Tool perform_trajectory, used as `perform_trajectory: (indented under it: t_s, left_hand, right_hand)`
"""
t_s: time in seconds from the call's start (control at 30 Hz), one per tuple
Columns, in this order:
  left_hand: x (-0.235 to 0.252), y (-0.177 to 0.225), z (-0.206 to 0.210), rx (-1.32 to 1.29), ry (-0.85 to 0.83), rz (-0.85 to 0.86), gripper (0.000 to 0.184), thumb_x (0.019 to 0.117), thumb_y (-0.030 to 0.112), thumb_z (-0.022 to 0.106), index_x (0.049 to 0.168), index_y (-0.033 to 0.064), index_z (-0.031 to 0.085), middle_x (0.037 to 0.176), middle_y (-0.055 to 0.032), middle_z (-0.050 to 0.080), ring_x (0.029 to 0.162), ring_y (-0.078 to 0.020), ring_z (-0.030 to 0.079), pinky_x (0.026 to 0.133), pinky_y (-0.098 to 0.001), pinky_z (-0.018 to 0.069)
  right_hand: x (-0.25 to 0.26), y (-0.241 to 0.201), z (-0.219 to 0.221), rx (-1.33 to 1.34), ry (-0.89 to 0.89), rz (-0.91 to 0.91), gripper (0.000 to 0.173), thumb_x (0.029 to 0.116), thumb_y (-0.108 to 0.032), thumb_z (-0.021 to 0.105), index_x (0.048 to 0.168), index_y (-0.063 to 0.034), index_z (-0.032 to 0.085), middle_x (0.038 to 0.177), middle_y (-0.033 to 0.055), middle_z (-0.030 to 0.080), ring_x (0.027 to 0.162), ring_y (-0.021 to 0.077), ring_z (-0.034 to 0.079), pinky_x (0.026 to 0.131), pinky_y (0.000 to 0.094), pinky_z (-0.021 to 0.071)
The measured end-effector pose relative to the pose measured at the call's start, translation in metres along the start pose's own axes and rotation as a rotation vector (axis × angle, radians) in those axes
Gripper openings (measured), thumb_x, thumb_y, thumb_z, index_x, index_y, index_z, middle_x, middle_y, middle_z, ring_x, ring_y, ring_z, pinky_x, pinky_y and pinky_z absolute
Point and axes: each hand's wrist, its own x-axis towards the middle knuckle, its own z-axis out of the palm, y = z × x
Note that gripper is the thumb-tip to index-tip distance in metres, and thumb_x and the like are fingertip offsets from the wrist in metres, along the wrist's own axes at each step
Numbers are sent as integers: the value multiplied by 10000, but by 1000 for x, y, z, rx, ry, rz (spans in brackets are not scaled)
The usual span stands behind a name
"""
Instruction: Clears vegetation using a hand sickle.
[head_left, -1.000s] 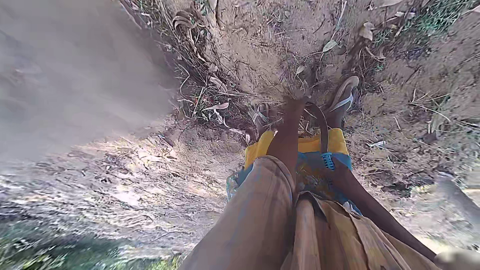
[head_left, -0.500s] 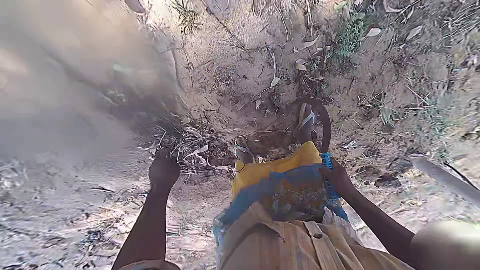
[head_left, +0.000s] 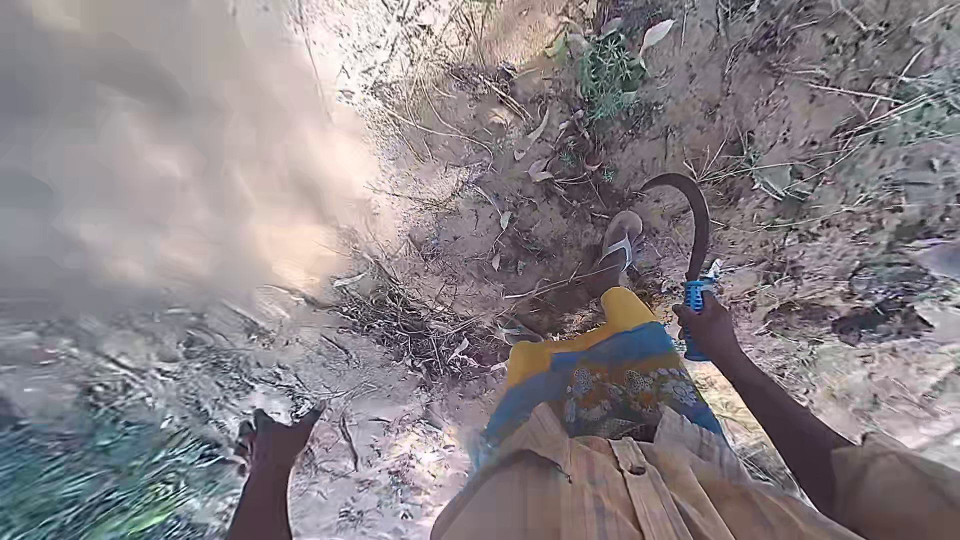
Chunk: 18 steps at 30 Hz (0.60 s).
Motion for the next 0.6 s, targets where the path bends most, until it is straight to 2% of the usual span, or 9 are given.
perform_trajectory:
  t_s: [0.07, 0.1, 0.2, 0.3, 0.37, 0.43, 0.5, 0.6]
  left_hand:
    - [-54, 87, -4, -52, -47, 292, 691, 1024, 234, 647, 1526, -132, 344, 1563, -419, 308, 1483, -544, 301, 1220, -627, 233]
    - [-82, 129, -2, -71, -113, 416, 598, 1042, 188, 598, 1504, -128, 390, 1551, -403, 348, 1480, -525, 324, 1224, -603, 247]
    - [-176, 252, 7, -118, -332, 691, 523, 1041, 152, 571, 1486, -91, 443, 1563, -328, 396, 1484, -436, 367, 1228, -521, 298]
    - [-261, 341, 3, -82, -484, 921, 501, 1036, 176, 574, 1484, -33, 493, 1578, -256, 423, 1480, -359, 404, 1211, -476, 345]
    - [-300, 384, -12, -52, -580, 1041, 476, 1034, 144, 573, 1468, -41, 505, 1552, -240, 465, 1445, -330, 455, 1176, -458, 388]
    - [-316, 408, -26, -8, -620, 1090, 449, 1036, 113, 559, 1454, -43, 518, 1505, -236, 514, 1378, -310, 529, 1138, -427, 441]
    - [-314, 422, -42, 53, -609, 1053, 433, 1052, 105, 540, 1455, -49, 517, 1467, -246, 551, 1340, -309, 568, 1130, -422, 453]
    - [-296, 438, -58, 161, -550, 992, 409, 1062, 95, 522, 1439, -64, 525, 1416, -259, 587, 1309, -321, 592, 1126, -430, 454]
  right_hand:
    - [-4, 5, -14, 20, -23, 11, 484, 1037, -176, 591, 1429, 63, 438, 970, 200, 644, 706, 242, 657, 692, 422, 559]
    - [-8, 11, -20, 32, -19, -10, 485, 1029, -183, 605, 1415, 67, 448, 962, 214, 650, 722, 267, 665, 706, 446, 559]
    - [-23, 37, -39, 103, 106, -164, 512, 968, -180, 664, 1339, 134, 503, 922, 293, 677, 786, 414, 687, 747, 581, 538]
    - [-28, 58, -59, 195, 166, -183, 535, 949, -148, 678, 1369, 126, 491, 957, 313, 680, 832, 451, 681, 779, 608, 525]
    - [-23, 63, -72, 261, 129, -86, 532, 956, -139, 668, 1402, 90, 490, 979, 309, 678, 841, 443, 683, 787, 609, 523]
    - [-19, 67, -76, 364, 113, 8, 519, 957, -130, 659, 1407, 66, 490, 966, 286, 671, 796, 405, 675, 755, 584, 526]
    - [-18, 69, -74, 468, 140, 31, 506, 959, -125, 651, 1394, 73, 487, 933, 262, 663, 736, 360, 666, 709, 547, 536]
    - [-13, 51, -78, 582, 203, 57, 506, 991, -169, 650, 1399, 86, 493, 982, 286, 668, 803, 375, 670, 765, 559, 530]
